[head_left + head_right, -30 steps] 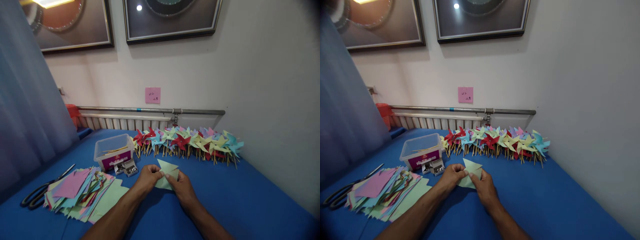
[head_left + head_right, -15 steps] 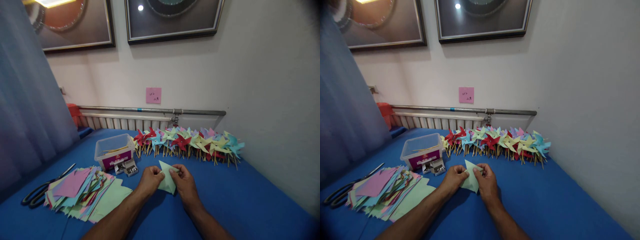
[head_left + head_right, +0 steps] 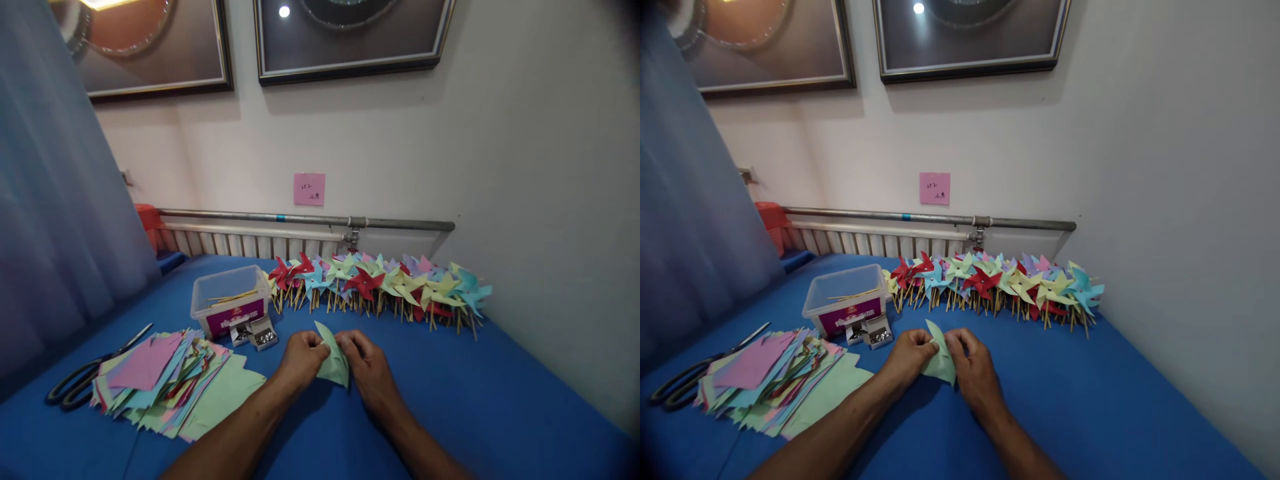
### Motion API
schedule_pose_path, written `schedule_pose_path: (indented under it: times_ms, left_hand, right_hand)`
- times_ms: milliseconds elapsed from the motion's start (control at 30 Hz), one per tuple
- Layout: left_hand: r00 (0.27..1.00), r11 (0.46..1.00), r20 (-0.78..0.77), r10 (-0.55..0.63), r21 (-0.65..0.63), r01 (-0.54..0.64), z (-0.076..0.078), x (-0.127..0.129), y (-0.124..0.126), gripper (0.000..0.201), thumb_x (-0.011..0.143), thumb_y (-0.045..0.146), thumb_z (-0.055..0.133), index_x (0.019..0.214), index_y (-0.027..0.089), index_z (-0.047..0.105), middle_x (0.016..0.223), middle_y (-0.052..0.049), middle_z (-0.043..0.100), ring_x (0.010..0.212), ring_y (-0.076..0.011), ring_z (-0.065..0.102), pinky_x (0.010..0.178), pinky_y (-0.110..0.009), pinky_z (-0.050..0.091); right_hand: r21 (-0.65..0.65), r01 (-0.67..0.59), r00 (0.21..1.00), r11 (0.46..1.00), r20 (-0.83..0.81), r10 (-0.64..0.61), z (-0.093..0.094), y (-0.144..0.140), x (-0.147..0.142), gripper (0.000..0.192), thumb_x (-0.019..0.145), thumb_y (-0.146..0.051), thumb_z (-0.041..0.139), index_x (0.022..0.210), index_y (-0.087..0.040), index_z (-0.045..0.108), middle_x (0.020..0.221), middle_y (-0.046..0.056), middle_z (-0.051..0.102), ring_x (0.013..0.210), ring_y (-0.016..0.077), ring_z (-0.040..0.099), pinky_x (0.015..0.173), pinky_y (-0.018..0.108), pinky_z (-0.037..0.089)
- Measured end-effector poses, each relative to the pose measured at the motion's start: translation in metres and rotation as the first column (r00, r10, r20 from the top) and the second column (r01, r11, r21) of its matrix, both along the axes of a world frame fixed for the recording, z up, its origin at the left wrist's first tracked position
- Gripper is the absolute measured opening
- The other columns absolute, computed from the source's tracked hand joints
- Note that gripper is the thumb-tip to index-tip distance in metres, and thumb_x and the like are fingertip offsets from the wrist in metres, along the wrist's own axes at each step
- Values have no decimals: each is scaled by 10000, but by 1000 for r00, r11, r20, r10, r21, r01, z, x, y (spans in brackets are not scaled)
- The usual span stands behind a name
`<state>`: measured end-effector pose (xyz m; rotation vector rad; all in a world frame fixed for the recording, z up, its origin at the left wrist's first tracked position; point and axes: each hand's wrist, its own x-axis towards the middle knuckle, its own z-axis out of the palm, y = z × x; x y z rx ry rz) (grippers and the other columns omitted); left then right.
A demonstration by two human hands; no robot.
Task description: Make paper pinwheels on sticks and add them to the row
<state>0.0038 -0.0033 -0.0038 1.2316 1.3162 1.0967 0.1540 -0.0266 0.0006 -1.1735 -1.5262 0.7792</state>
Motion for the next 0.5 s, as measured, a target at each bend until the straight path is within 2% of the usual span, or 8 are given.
schedule_pose_path:
  times_ms: [200, 300, 433, 500]
  left_hand:
    - [998, 999, 46, -37, -2, 37, 0, -3, 0, 168, 674, 197, 681, 591, 189, 535, 497, 55, 501, 446, -83, 382, 465, -228, 276]
    - [996, 998, 68, -64, -7, 65, 0, -3, -1, 166, 672, 210, 675, 592, 189, 532, 487, 57, 492, 439, -80, 376, 459, -226, 264]
    - [992, 996, 98, -84, -16, 86, 1, -2, -2, 180, 657, 232, 686, 587, 190, 526, 481, 56, 493, 429, -79, 375, 455, -227, 266]
    - [989, 996, 118, -85, -21, 88, 3, -2, -2, 193, 647, 235, 695, 581, 191, 519, 479, 57, 492, 427, -77, 375, 454, -226, 266]
  right_hand:
    - [-87, -57, 980, 995, -194, 39, -1, 9, 5, 292, 760, -473, 730, 833, -194, 685, 772, 20, 686, 692, 176, 608, 630, 279, 481]
    - [-164, -72, 969, 984, -245, 30, -4, 13, 6, 345, 702, -451, 772, 919, -203, 672, 774, 15, 685, 624, 161, 593, 569, 274, 473]
    - [-150, -78, 969, 986, -243, 40, -7, 17, 8, 392, 684, -449, 780, 974, -199, 700, 945, 73, 723, 782, 206, 661, 649, 302, 522]
    - [-147, -82, 975, 986, -216, 49, -9, 18, 9, 399, 685, -458, 776, 977, -192, 716, 917, 70, 720, 795, 217, 665, 655, 308, 523]
